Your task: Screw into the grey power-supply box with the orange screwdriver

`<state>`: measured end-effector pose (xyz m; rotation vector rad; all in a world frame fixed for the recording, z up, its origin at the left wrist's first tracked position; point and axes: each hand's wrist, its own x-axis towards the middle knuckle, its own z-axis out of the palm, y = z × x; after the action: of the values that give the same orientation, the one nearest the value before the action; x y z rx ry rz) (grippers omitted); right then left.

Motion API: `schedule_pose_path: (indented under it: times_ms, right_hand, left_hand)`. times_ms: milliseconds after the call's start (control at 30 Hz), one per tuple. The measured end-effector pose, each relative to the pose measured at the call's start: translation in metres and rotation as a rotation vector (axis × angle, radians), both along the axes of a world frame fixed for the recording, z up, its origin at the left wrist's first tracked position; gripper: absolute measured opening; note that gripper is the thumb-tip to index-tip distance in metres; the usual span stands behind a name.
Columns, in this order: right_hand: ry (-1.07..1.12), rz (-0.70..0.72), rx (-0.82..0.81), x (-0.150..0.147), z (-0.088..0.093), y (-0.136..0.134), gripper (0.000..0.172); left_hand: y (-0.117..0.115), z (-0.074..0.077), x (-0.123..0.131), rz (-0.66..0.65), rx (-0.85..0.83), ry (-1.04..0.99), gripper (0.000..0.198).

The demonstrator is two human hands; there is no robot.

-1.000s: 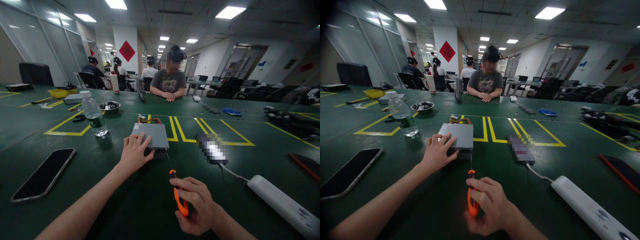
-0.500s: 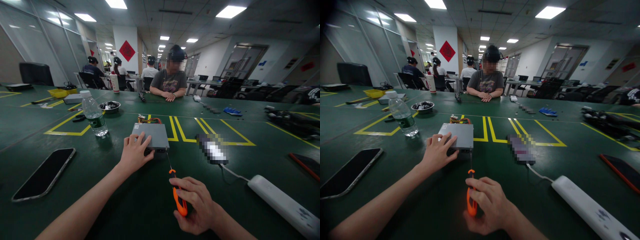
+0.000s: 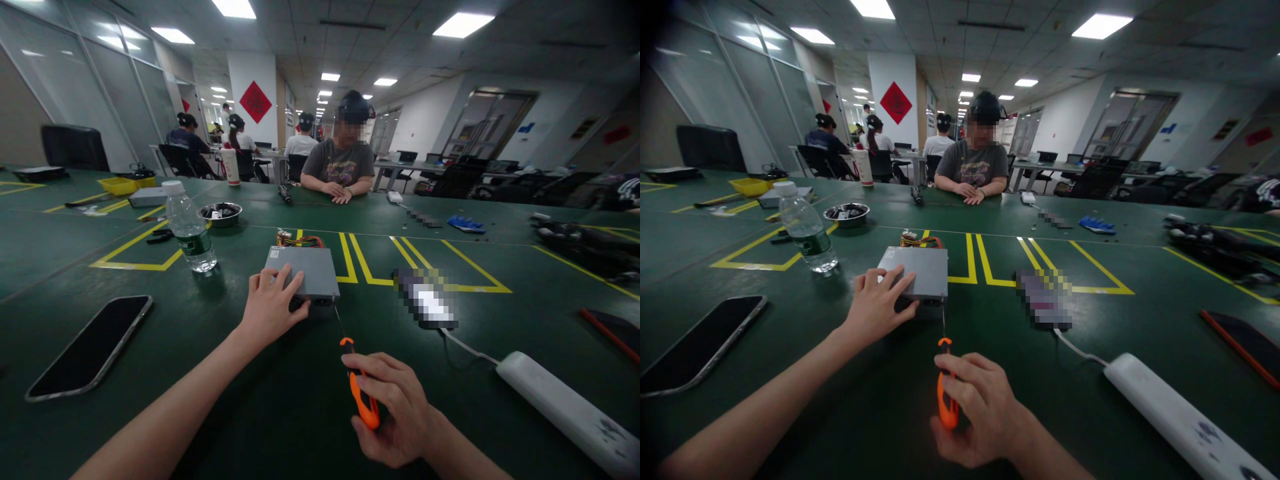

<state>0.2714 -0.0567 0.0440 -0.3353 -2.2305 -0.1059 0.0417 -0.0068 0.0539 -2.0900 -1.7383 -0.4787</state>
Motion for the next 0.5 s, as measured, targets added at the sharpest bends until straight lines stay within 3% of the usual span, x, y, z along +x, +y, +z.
schedule_pose_path:
  times_ms: [367, 500]
  right_hand:
    - [-0.207, 0.003, 0.038, -0.0055, 0.0033, -0.0043, 0.028]
    - [-0.152, 0.012, 0.029, -0.0096, -0.0035, -0.0054, 0.027]
  left_hand:
    - [0.0000, -0.0002, 0.0003, 0.007, -0.006, 0.022, 0.049]
    - [-0.0002, 0.0003, 0.0003, 0.011, -0.002, 0.036, 0.049]
